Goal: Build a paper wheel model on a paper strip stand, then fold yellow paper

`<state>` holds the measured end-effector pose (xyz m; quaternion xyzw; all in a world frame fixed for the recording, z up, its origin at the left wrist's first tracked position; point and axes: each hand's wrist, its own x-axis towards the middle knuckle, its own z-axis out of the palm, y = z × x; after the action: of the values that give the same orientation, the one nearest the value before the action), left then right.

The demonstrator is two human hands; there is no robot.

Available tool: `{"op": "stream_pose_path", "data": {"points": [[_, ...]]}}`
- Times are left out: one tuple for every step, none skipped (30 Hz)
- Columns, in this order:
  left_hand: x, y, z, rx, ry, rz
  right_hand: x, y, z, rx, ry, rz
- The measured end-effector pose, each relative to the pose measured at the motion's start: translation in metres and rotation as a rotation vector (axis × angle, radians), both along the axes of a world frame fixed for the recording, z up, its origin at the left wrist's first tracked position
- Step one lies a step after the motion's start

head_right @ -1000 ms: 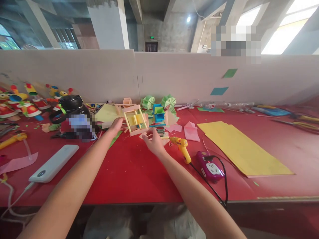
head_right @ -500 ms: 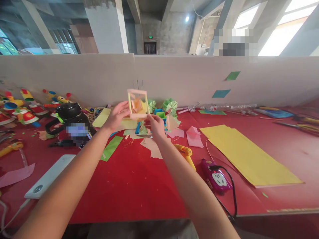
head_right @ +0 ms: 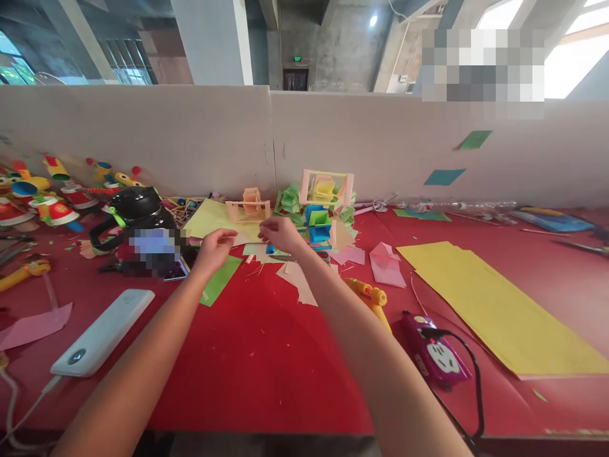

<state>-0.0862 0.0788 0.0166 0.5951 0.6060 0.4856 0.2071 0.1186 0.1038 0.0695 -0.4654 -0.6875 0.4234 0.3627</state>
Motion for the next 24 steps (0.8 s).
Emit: {"op": "stream_pose_path", "data": {"points": [[-0.003, -0.003, -0.009, -0.014, 0.025, 0.018, -0.010, 0.003, -0.005, 0.083, -0.133, 0.027], [-0.006, -0.006, -0.015, -0.028, 0.060, 0.033, -0.019, 0.007, -0.010, 0.174, -0.289, 0.066], [-0.008, -0.009, -0.018, -0.033, 0.115, 0.036, -0.027, 0.012, -0.014, 0.248, -0.459, 0.101], [-0.009, -0.011, -0.020, -0.038, 0.194, 0.031, -0.035, 0.017, -0.017, 0.303, -0.621, 0.137], [-0.009, -0.013, -0.020, -0.049, 0.297, 0.022, -0.042, 0.021, -0.020, 0.336, -0.750, 0.172], [-0.009, -0.015, -0.020, -0.074, 0.412, 0.013, -0.048, 0.025, -0.022, 0.347, -0.843, 0.199], [-0.008, -0.016, -0.019, -0.110, 0.527, 0.002, -0.052, 0.029, -0.024, 0.347, -0.902, 0.221], [-0.007, -0.018, -0.018, -0.160, 0.627, -0.006, -0.056, 0.033, -0.027, 0.338, -0.934, 0.234], [-0.006, -0.020, -0.017, -0.214, 0.702, -0.013, -0.059, 0.035, -0.029, 0.323, -0.954, 0.238], [-0.004, -0.021, -0.016, -0.248, 0.756, -0.024, -0.061, 0.038, -0.031, 0.307, -0.982, 0.236], [-0.003, -0.023, -0.015, -0.261, 0.796, -0.035, -0.062, 0.040, -0.032, 0.291, -1.010, 0.229], [-0.002, -0.024, -0.014, -0.257, 0.825, -0.043, -0.062, 0.042, -0.033, 0.276, -1.032, 0.216], [-0.001, -0.026, -0.012, -0.244, 0.849, -0.046, -0.061, 0.043, -0.033, 0.260, -1.048, 0.201], [-0.001, -0.026, -0.011, -0.232, 0.866, -0.043, -0.060, 0.045, -0.033, 0.245, -1.057, 0.182], [-0.001, -0.026, -0.010, -0.223, 0.876, -0.034, -0.058, 0.046, -0.033, 0.232, -1.059, 0.161], [-0.002, -0.026, -0.010, -0.220, 0.879, -0.021, -0.055, 0.048, -0.032, 0.220, -1.054, 0.139], [-0.003, -0.026, -0.010, -0.225, 0.876, -0.004, -0.052, 0.050, -0.031, 0.208, -1.046, 0.115], [-0.004, -0.025, -0.010, -0.231, 0.866, 0.015, -0.049, 0.051, -0.031, 0.198, -1.033, 0.090], [-0.005, -0.024, -0.011, -0.232, 0.855, 0.033, -0.046, 0.053, -0.032, 0.190, -1.016, 0.066], [-0.006, -0.023, -0.011, -0.220, 0.846, 0.043, -0.043, 0.055, -0.032, 0.183, -0.997, 0.043], [-0.006, -0.022, -0.012, -0.191, 0.842, 0.038, -0.041, 0.057, -0.034, 0.174, -0.976, 0.022], [-0.006, -0.021, -0.013, -0.146, 0.840, 0.019, -0.039, 0.059, -0.036, 0.165, -0.954, 0.006], [-0.006, -0.020, -0.013, -0.097, 0.837, -0.013, -0.038, 0.060, -0.038, 0.155, -0.930, -0.004], [-0.006, -0.020, -0.013, -0.060, 0.830, -0.049, -0.037, 0.062, -0.041, 0.145, -0.902, -0.011]]}}
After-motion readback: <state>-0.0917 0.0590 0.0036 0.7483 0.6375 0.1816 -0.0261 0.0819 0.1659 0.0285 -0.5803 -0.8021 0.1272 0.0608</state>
